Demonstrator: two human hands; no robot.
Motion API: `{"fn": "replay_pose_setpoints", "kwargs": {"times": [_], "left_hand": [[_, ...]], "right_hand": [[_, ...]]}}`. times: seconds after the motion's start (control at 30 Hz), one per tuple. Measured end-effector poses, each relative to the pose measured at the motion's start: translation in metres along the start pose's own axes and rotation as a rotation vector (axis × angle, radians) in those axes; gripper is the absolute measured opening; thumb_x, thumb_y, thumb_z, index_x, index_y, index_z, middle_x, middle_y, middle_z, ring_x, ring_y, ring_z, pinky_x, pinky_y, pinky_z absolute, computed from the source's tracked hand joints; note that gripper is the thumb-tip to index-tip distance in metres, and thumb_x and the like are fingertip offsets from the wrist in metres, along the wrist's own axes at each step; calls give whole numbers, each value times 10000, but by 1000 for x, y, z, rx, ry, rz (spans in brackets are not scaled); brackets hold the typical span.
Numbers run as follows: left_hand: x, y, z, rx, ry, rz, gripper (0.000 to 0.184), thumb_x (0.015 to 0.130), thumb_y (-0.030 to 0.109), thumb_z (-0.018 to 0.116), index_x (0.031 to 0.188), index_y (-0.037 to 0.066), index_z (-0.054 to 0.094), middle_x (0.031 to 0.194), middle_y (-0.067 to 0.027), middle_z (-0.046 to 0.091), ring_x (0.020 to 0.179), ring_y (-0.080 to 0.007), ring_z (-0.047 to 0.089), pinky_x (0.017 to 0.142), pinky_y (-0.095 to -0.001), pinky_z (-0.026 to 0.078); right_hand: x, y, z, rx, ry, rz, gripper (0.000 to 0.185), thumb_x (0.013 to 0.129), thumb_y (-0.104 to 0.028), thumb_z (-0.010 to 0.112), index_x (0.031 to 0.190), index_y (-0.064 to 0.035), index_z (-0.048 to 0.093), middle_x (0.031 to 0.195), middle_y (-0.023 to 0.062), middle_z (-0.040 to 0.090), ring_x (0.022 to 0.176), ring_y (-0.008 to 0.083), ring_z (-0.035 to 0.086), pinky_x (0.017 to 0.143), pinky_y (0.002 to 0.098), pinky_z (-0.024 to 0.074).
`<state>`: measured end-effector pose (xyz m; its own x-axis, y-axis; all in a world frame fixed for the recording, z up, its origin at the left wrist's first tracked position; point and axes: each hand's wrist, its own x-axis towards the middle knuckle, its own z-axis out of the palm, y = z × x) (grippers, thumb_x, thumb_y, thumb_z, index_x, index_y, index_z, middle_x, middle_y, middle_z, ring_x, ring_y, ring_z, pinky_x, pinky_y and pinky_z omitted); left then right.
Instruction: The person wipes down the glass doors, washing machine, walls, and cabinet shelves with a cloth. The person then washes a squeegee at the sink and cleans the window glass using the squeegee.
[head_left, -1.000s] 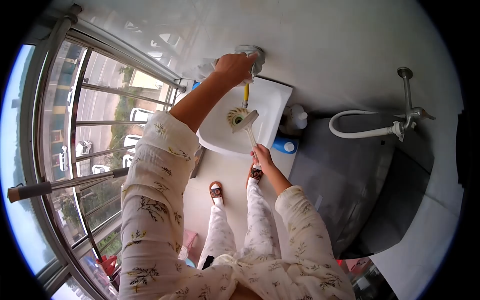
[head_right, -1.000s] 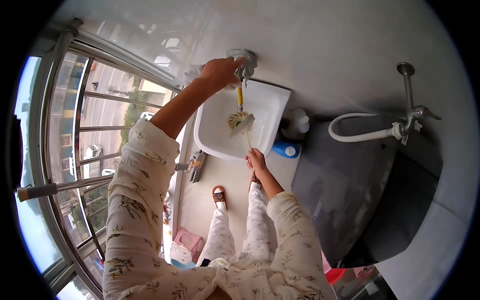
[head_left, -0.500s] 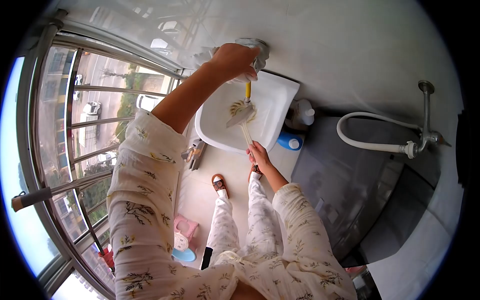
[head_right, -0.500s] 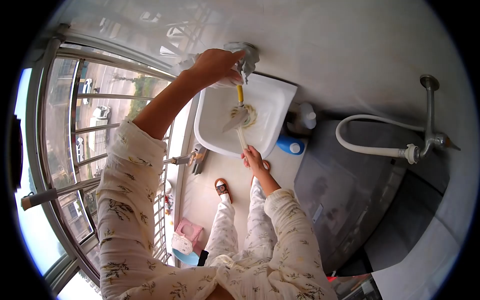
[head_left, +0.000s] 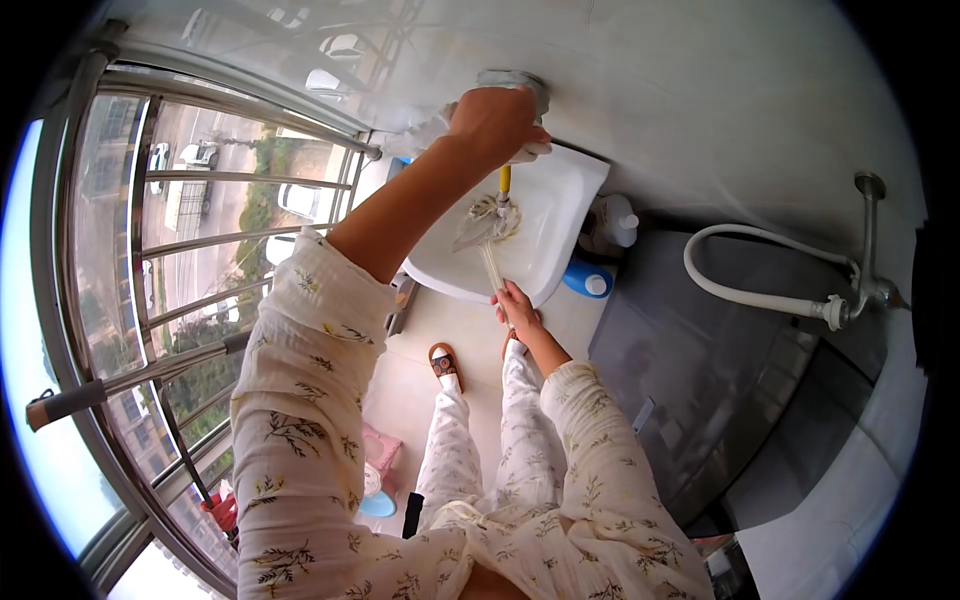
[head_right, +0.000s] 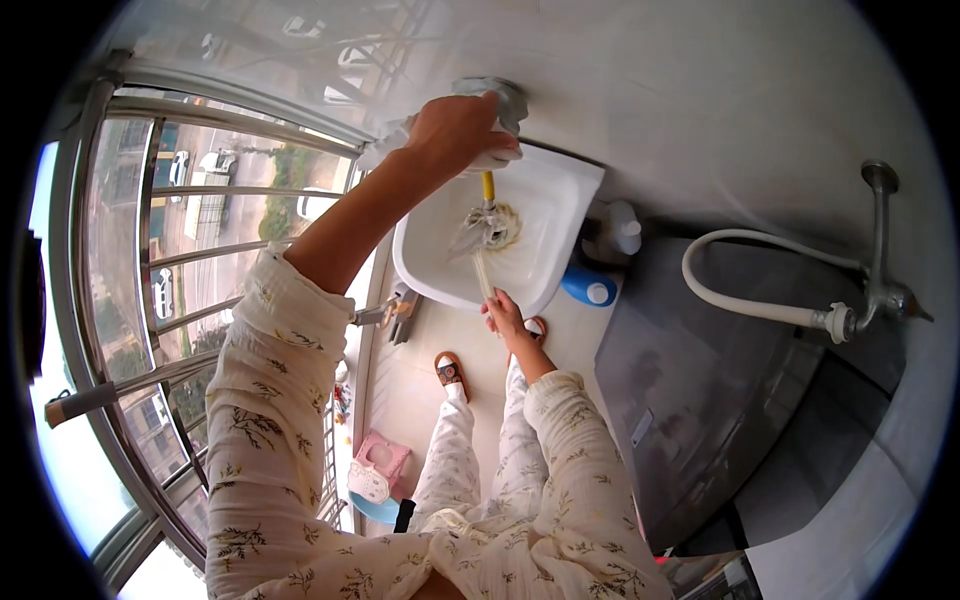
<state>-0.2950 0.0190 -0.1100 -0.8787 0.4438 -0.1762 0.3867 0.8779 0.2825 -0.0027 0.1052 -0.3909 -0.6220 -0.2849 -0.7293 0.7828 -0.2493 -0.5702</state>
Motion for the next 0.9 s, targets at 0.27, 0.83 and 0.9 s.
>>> {"fn": "replay_pose_setpoints", "kwargs": {"times": [0.27, 0.83, 0.9], "left_hand": [[1, -5, 8, 91, 102, 86, 468, 791, 480, 710, 827, 31, 582, 631, -98, 649, 630, -281, 675, 564, -381, 517], [0, 0, 4, 15, 60, 18, 402, 741, 403, 759, 780, 43, 585, 618, -91, 654, 613, -269, 671, 562, -382, 510], [-1, 0, 4, 14, 71, 22, 404, 743, 403, 758, 782, 40, 586, 618, -95, 653, 617, -272, 673, 567, -382, 511]], "right_hand": [[5, 2, 0, 100, 16, -70, 339, 991, -212, 521, 1312, -106, 495, 855, 30, 573, 532, 77, 468, 476, 214, 405], [-22, -11, -28, 660, -99, -110, 299, 1003, -278, 501, 1283, -172, 494, 899, 9, 571, 577, 90, 457, 537, 261, 382], [-22, -15, -29, 707, -80, -110, 253, 995, -274, 523, 1225, -169, 518, 870, 16, 576, 566, 93, 457, 527, 261, 380]]}}
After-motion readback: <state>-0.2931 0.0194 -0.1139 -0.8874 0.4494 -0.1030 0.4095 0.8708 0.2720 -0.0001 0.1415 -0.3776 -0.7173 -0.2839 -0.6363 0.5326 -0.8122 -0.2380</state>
